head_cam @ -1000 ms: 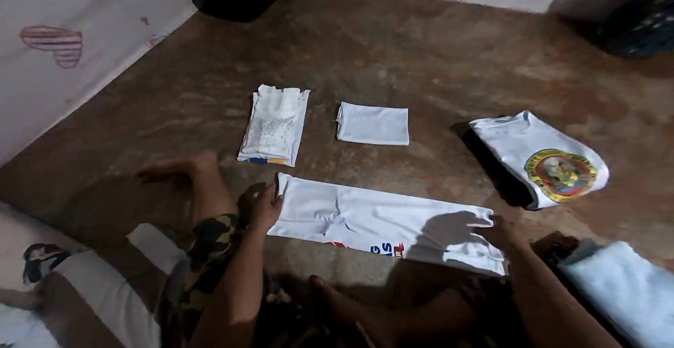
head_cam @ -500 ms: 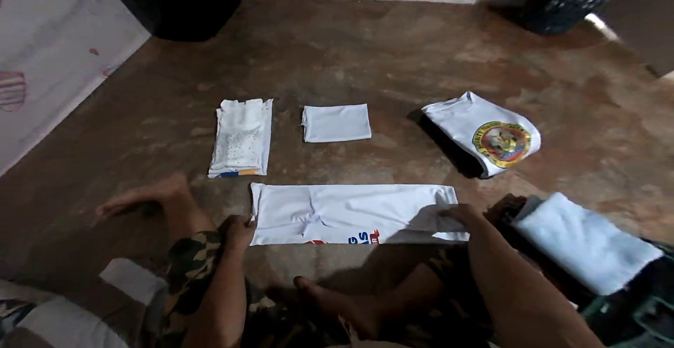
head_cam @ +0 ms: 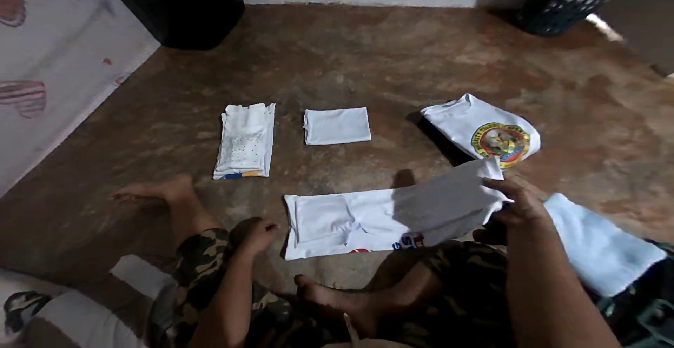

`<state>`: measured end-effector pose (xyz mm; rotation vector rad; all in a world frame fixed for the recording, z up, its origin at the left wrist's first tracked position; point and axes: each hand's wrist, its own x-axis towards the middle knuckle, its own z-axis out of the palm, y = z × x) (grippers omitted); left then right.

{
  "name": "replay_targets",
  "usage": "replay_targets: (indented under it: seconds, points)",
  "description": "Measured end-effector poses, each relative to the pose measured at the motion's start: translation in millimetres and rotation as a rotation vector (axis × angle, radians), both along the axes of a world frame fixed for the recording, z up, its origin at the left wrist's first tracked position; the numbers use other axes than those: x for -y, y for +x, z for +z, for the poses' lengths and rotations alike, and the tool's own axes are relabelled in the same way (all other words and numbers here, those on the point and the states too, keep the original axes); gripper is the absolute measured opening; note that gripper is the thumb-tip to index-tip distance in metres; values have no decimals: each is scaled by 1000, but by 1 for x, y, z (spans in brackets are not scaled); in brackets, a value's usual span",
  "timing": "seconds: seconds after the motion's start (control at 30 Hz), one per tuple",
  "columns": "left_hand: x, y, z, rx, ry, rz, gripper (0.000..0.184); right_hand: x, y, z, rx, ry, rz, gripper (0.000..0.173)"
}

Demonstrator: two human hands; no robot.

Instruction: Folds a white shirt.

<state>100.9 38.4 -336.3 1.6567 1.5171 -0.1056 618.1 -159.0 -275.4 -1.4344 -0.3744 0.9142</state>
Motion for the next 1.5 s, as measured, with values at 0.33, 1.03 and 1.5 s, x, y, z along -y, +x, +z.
replay_targets:
  seconds: [0.33, 1.03, 1.5]
  points:
    - [46, 87, 0, 797, -316, 567, 74, -75, -195, 46, 307, -136, 842, 53]
    - [13, 78, -38, 80, 276, 93, 52, -40, -151, -66, 342, -498, 908, 40]
    - [38, 113, -40, -168, 549, -250, 64, -75, -182, -121, 1077, -416, 477, 54]
